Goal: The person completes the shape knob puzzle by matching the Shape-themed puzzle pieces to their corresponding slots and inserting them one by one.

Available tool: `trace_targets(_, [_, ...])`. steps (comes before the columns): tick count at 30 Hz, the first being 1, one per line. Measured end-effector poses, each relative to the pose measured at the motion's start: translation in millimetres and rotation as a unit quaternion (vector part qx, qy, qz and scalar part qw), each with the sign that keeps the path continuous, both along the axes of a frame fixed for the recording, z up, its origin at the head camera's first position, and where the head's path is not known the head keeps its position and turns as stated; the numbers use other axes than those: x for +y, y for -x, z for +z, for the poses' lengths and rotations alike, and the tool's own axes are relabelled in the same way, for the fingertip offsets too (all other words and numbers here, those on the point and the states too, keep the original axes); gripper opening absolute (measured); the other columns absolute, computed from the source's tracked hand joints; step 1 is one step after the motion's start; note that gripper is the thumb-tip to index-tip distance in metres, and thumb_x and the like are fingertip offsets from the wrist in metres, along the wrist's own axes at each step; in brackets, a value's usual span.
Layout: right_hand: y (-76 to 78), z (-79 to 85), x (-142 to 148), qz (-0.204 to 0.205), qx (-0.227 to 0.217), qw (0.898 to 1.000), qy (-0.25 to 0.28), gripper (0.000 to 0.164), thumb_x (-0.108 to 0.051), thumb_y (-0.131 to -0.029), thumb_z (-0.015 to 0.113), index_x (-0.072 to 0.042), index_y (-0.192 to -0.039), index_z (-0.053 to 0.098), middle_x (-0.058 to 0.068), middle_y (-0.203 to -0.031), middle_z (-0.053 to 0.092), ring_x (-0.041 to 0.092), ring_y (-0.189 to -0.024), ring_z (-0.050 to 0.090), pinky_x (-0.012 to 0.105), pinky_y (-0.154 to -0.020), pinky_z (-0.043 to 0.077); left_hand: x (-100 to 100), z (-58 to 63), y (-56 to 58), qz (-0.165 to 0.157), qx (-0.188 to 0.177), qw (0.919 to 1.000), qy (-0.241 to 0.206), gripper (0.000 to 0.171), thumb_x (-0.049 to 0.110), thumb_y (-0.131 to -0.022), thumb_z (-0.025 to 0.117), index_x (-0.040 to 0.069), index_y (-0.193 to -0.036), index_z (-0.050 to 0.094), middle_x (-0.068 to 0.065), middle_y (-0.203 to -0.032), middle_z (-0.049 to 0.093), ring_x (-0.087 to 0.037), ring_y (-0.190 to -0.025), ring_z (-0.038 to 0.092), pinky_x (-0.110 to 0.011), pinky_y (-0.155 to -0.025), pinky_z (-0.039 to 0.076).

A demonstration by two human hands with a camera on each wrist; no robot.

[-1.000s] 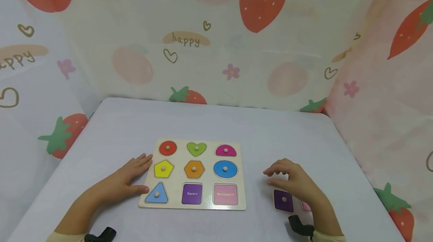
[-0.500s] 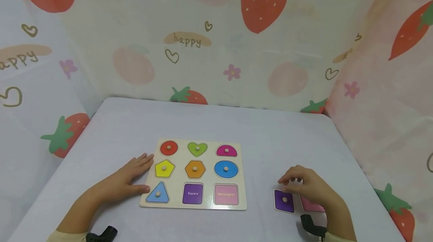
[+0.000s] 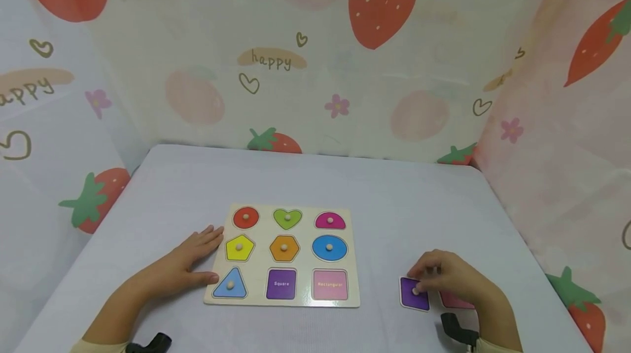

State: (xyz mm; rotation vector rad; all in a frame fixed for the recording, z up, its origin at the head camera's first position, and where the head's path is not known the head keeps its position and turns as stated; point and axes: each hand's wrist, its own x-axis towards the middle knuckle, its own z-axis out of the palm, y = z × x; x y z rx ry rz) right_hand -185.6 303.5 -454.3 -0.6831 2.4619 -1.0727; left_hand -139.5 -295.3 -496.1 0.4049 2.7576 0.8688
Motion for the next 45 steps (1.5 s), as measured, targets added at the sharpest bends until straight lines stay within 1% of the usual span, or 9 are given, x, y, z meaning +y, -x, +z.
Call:
trace_targets(4, [-0.5,-0.8,1,0.001,-0.032,0.999,0.008,0.024,-0.025,-0.081,0.086,-0.017,-0.103,0.08,0.0,-0.102,0.074,0.01,-0.096,0.063,0.023,-0.084,0.051,-1,2.3,-1.6,-0.002,0.006,1.0,-0.004,0.099,0.065,-0.081,0.075,0.022,-0.161,0.035,0.0,-0.17,0.027,-0.033,-0.159,0.013,-0.049,-0.129,0.011])
trace_targets(9, [-0.7,-0.8,1,0.009,-0.06,0.998,0.01,0.021,-0.019,-0.083,0.084,-0.013,-0.103,0.08,0.003,-0.104,0.073,0.011,-0.097,0.064,0.022,-0.085,0.054,-1,2.7,-2.2,0.0,0.001,1.0,-0.006,0.099,0.064,-0.08,0.075,0.022,-0.161,0.036,-0.001,-0.17,0.026,-0.034,-0.159,0.013,-0.051,-0.128,0.011])
trace_targets(16, [-1.4,1.8,0,0.025,-0.08,0.996,0.009,0.016,-0.017,-0.085,0.082,-0.013,-0.101,0.079,0.005,-0.106,0.073,0.012,-0.098,0.065,0.021,-0.085,0.054,-1,-0.7,-1.2,0.0,0.005,1.0,-0.004,0.1,0.065,-0.08,0.075,0.022,-0.161,0.036,0.001,-0.17,0.026,-0.032,-0.159,0.013,-0.023,-0.127,-0.001])
trace_targets(19, [-1.3,2.0,-1,0.037,-0.078,0.996,0.003,0.012,-0.016,-0.087,0.08,-0.014,-0.099,0.079,0.003,-0.105,0.073,0.011,-0.098,0.064,0.021,-0.085,0.052,-1,-0.9,-0.4,0.002,0.004,1.0,0.002,0.1,0.065,-0.08,0.076,0.022,-0.161,0.036,0.002,-0.17,0.026,-0.031,-0.159,0.013,-0.033,-0.129,0.004])
trace_targets(23, [-1.1,2.3,-2,0.047,-0.07,0.996,-0.005,0.009,-0.015,-0.087,0.079,-0.015,-0.096,0.08,0.0,-0.103,0.073,0.01,-0.097,0.063,0.022,-0.084,0.052,-1,-1.9,0.3,0.004,0.001,1.0,0.006,0.101,0.065,-0.079,0.076,0.023,-0.161,0.036,0.001,-0.17,0.026,-0.032,-0.159,0.013,-0.059,-0.126,0.015])
trace_targets(29, [-0.7,1.8,-4,0.044,-0.026,0.999,0.001,0.009,-0.018,-0.087,0.08,-0.02,-0.095,0.08,-0.003,-0.101,0.073,0.009,-0.095,0.063,0.022,-0.083,0.052,-1,-2.3,-0.4,0.004,-0.001,1.0,0.002,0.1,0.066,-0.08,0.075,0.023,-0.161,0.035,0.0,-0.17,0.026,-0.033,-0.159,0.013,-0.06,-0.125,0.015])
trace_targets(35, [-0.4,1.3,-9,0.026,0.028,0.999,0.006,0.009,-0.022,-0.089,0.079,-0.024,-0.098,0.08,-0.007,-0.099,0.073,0.009,-0.094,0.062,0.023,-0.083,0.052,0,2.7,-3.7,-0.006,0.007,0.9997,-0.024,0.099,0.063,-0.082,0.075,0.019,-0.161,0.036,-0.002,-0.17,0.026,-0.035,-0.159,0.013,-0.03,-0.129,0.003])
trace_targets(42, [0.7,-1.5,-13,-0.04,0.083,0.995,-0.027,0.008,-0.026,-0.091,0.079,-0.029,-0.098,0.079,-0.013,-0.097,0.07,0.009,-0.092,0.058,0.028,-0.082,0.049,1,6.4,-4.6,-0.005,0.005,0.9998,-0.02,0.098,0.062,-0.081,0.076,0.019,-0.16,0.037,-0.004,-0.17,0.026,-0.037,-0.158,0.013,-0.061,-0.125,0.014])
trace_targets(45, [1.1,-1.8,-14,-0.062,0.106,0.992,-0.027,0.009,-0.024,-0.091,0.079,-0.029,-0.098,0.078,-0.013,-0.097,0.068,0.01,-0.093,0.057,0.029,-0.082,0.048,1,5.4,-4.7,-0.005,0.006,0.9998,-0.02,0.098,0.063,-0.081,0.075,0.019,-0.161,0.037,-0.003,-0.17,0.027,-0.036,-0.158,0.013,-0.049,-0.129,0.011])
